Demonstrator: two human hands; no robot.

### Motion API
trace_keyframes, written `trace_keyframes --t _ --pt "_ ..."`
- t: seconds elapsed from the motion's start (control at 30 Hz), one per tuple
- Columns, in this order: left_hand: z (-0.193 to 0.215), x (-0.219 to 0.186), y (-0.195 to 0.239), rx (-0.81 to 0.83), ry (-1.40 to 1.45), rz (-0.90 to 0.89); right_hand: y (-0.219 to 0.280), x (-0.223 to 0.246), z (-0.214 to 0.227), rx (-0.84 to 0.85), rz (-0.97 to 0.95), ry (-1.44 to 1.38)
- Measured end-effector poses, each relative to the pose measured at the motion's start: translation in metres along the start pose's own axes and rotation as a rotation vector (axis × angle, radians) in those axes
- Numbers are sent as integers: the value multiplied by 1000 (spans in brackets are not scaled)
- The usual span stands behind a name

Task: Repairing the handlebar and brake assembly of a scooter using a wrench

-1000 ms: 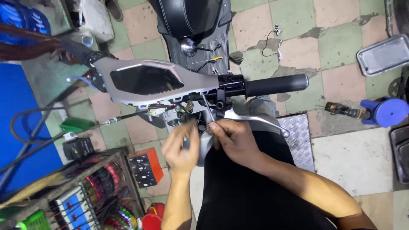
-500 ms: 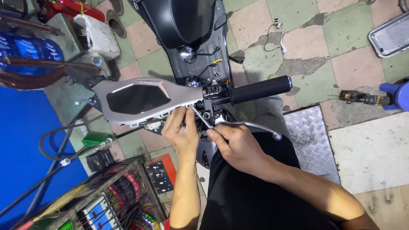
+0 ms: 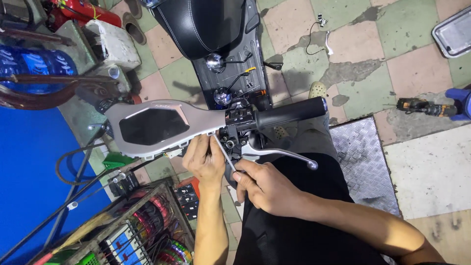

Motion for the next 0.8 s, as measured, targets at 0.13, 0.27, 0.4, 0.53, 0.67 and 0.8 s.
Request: trace_keyframes --t 0.13,0.27,0.4,0.53,0.67,0.8 --pt "-1 7 7 44 1 8 -10 -21 -12 44 -43 -1" --pt "-1 11 4 86 -9 -11 -22 -38 -33 140 -150 -96" --pt "1 6 -8 190 -3 57 -23 -42 -35 211 -167 -263" --pt "12 -12 -31 269 0 63 -36 -39 -41 181 -115 -200" --pt "45 -51 -62 421 -28 58 -65 -40 -62 136 -75 -17" --pt "71 -71 -71 300 -215 -65 -128 -47 -83 -188 120 48"
Point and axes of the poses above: each hand's wrist, its own y-axis away from the middle knuckle, its own z-axis out of the back of the hand, x = y × z, the point moved 8 cm from there along -y, towards the middle knuckle, and after that the axes turned 8 degrees about -z, right-handed, at the moved point
